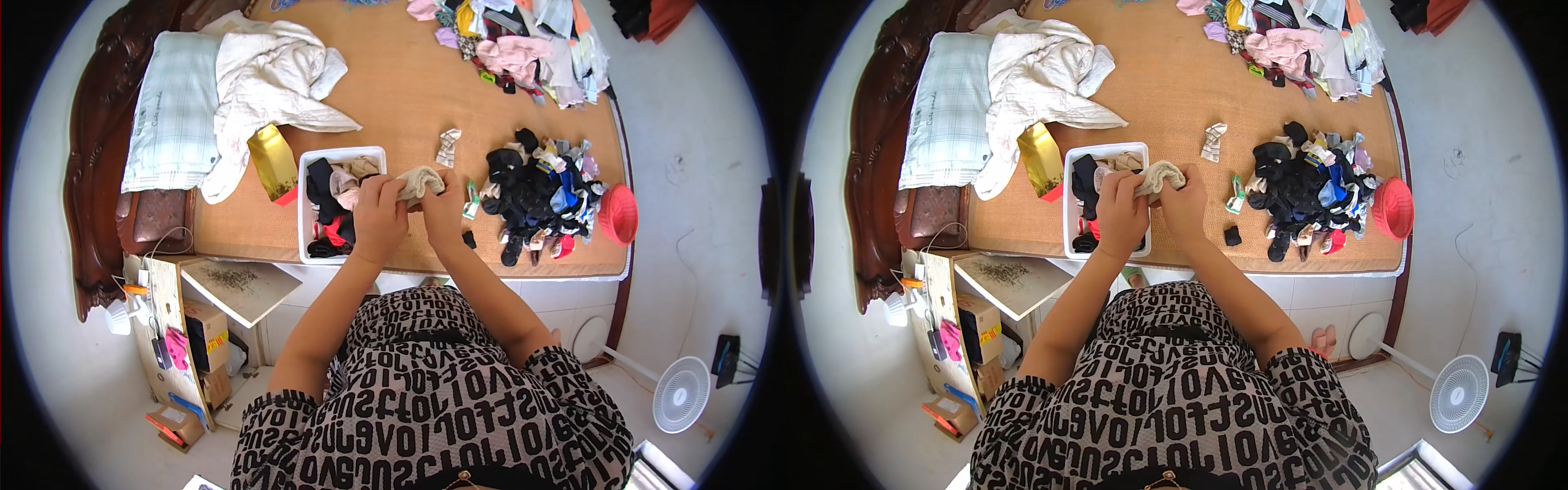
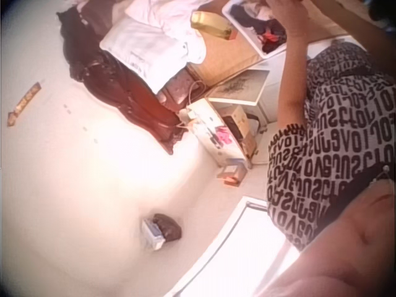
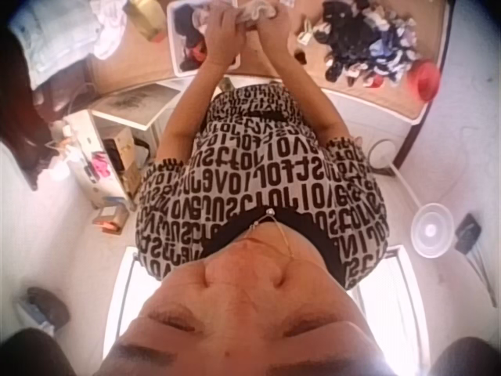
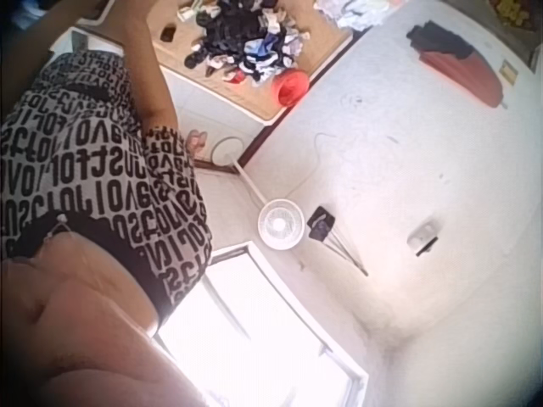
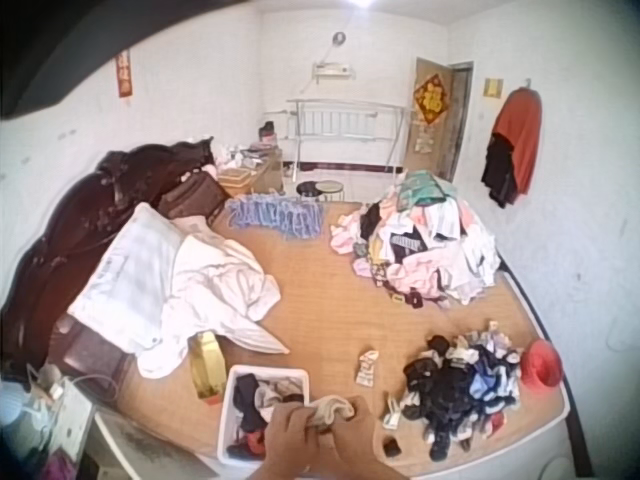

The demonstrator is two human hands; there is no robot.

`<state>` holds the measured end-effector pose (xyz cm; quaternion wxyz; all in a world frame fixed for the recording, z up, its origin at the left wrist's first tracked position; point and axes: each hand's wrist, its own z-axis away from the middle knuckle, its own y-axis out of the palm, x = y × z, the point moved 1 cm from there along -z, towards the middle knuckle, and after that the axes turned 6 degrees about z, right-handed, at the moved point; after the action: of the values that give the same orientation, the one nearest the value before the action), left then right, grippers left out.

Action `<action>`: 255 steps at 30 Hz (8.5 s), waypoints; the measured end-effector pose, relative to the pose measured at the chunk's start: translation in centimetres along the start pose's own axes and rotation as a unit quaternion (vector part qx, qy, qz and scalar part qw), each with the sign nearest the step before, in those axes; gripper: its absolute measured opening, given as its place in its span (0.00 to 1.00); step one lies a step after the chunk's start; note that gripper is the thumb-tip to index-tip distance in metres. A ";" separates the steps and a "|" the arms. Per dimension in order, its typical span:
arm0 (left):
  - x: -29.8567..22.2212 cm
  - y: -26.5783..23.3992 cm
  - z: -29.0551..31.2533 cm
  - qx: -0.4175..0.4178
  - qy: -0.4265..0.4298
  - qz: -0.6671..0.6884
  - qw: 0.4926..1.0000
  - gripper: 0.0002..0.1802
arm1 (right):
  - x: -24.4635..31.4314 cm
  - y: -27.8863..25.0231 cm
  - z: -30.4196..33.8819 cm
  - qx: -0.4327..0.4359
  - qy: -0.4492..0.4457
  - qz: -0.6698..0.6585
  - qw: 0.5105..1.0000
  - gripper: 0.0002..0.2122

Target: The person picks up individual items of clothing from a pile on a bed, folds them by hand, and places them into a storage bin; the person also sorts through small items and plastic bags in a cabinet.

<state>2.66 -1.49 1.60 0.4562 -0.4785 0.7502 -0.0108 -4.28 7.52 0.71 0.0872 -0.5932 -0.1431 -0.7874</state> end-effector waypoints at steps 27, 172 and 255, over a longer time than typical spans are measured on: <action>3.6 -1.4 -0.9 0.071 -0.316 0.222 0.920 0.37 | -0.6 -3.7 0.3 0.350 0.042 0.137 0.926 0.24; 8.8 -1.8 10.3 0.093 -0.606 0.425 0.666 0.25 | -13.5 0.0 -0.1 0.215 0.191 0.120 0.950 0.27; 57.8 -20.2 17.2 -0.210 -0.627 0.302 0.687 0.15 | -34.5 4.2 -2.5 0.170 0.164 0.394 0.888 0.17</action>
<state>21.66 -47.28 -38.21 0.6865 -0.2051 0.3759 0.5877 4.45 1.63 -32.48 0.5117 -0.4395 -0.0127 -0.7381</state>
